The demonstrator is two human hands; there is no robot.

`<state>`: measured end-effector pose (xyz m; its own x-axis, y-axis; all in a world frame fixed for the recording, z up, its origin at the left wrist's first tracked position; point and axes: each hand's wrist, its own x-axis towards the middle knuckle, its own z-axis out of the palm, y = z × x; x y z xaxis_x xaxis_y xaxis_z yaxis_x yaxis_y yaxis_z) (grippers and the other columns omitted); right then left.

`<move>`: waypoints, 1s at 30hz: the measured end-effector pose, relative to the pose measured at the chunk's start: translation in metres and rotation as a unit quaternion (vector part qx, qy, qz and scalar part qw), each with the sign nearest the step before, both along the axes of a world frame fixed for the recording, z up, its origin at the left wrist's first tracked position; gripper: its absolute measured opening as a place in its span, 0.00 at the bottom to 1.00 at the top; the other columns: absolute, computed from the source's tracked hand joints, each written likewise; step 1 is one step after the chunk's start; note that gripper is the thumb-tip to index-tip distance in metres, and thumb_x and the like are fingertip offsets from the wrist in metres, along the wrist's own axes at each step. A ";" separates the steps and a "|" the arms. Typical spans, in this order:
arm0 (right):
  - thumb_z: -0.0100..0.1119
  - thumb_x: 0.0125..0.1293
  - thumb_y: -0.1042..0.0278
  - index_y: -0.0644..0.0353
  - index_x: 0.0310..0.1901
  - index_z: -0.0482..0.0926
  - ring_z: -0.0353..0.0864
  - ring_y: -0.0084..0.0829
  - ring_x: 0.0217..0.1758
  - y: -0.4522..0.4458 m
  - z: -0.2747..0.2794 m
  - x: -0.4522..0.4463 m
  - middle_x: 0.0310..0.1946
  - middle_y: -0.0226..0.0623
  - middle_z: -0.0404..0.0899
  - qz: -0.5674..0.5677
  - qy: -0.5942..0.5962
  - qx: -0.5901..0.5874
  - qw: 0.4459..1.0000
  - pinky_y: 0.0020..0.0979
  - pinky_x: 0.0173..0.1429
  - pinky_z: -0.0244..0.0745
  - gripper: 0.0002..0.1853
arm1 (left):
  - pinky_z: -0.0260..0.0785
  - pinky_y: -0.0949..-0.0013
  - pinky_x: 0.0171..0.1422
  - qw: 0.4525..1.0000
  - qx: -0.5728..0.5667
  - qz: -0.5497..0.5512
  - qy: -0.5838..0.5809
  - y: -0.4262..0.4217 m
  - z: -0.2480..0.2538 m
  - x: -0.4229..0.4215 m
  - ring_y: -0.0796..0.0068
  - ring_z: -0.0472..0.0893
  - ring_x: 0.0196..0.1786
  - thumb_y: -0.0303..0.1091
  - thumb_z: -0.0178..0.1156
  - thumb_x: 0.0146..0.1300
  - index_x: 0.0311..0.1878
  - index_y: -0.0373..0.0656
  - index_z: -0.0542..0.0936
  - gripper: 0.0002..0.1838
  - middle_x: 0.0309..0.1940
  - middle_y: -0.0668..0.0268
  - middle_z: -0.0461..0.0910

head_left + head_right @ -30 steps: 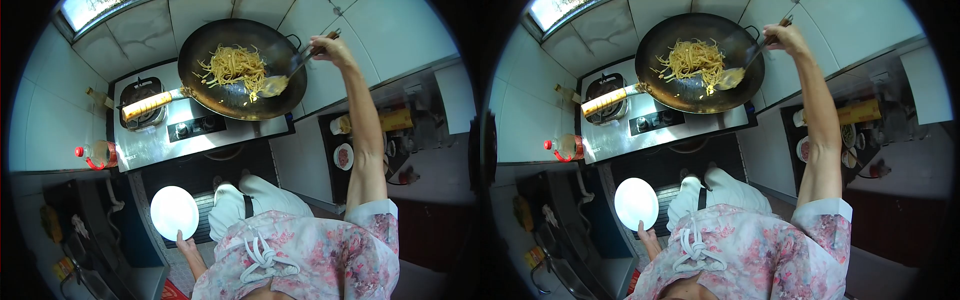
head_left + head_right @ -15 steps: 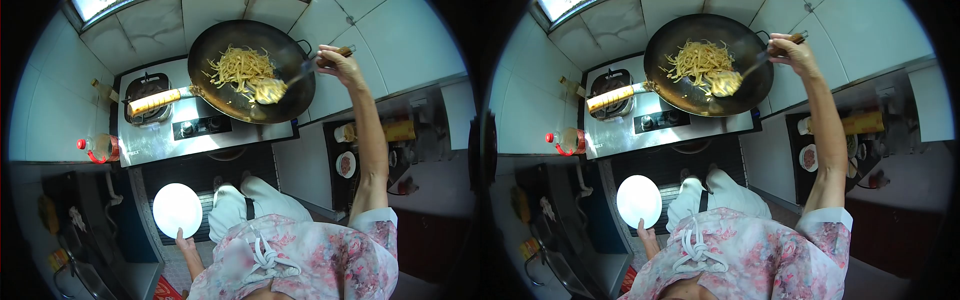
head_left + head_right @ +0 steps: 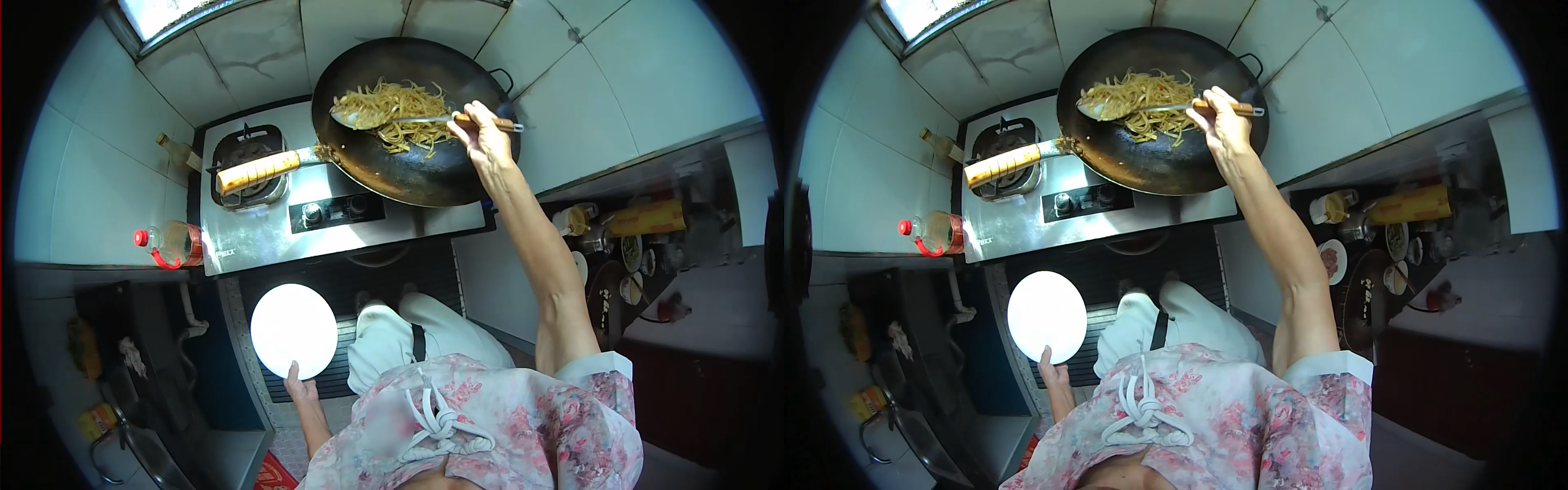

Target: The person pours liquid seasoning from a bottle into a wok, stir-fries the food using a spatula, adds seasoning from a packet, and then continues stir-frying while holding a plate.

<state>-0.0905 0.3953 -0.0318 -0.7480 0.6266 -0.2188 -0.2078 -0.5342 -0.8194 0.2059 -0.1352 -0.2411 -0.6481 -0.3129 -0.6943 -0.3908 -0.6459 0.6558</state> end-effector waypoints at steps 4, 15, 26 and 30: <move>0.65 0.62 0.73 0.62 0.44 0.80 0.84 0.30 0.40 0.008 0.022 -0.005 0.38 0.36 0.83 0.011 0.056 0.201 0.978 0.37 0.41 0.86 0.09 | 0.73 0.54 0.61 1.000 -0.004 -0.025 0.012 0.005 0.014 -0.009 0.56 0.78 0.57 0.30 0.64 0.56 0.64 0.30 0.67 0.33 0.56 0.54 0.76; 0.64 0.63 0.70 0.62 0.43 0.83 0.84 0.25 0.40 0.060 0.135 0.052 0.37 0.35 0.84 0.090 -0.056 0.461 0.881 0.28 0.40 0.84 0.08 | 0.73 0.54 0.60 0.999 -0.002 -0.013 0.043 0.008 0.032 -0.002 0.57 0.78 0.57 0.30 0.65 0.56 0.64 0.31 0.67 0.33 0.55 0.54 0.76; 0.63 0.61 0.71 0.60 0.41 0.84 0.81 0.23 0.33 0.063 0.064 0.013 0.31 0.30 0.83 0.005 -0.038 0.341 0.939 0.27 0.38 0.82 0.08 | 0.69 0.57 0.64 0.996 -0.011 -0.032 0.077 0.028 0.052 -0.024 0.59 0.75 0.59 0.28 0.63 0.57 0.65 0.31 0.66 0.33 0.56 0.55 0.74; 0.61 0.60 0.74 0.58 0.41 0.85 0.79 0.18 0.32 0.019 0.069 0.013 0.30 0.26 0.83 0.081 -0.008 0.494 0.865 0.21 0.39 0.76 0.08 | 0.68 0.57 0.64 0.996 -0.028 -0.026 0.080 0.033 0.055 -0.022 0.59 0.75 0.59 0.27 0.62 0.57 0.65 0.30 0.66 0.32 0.56 0.53 0.74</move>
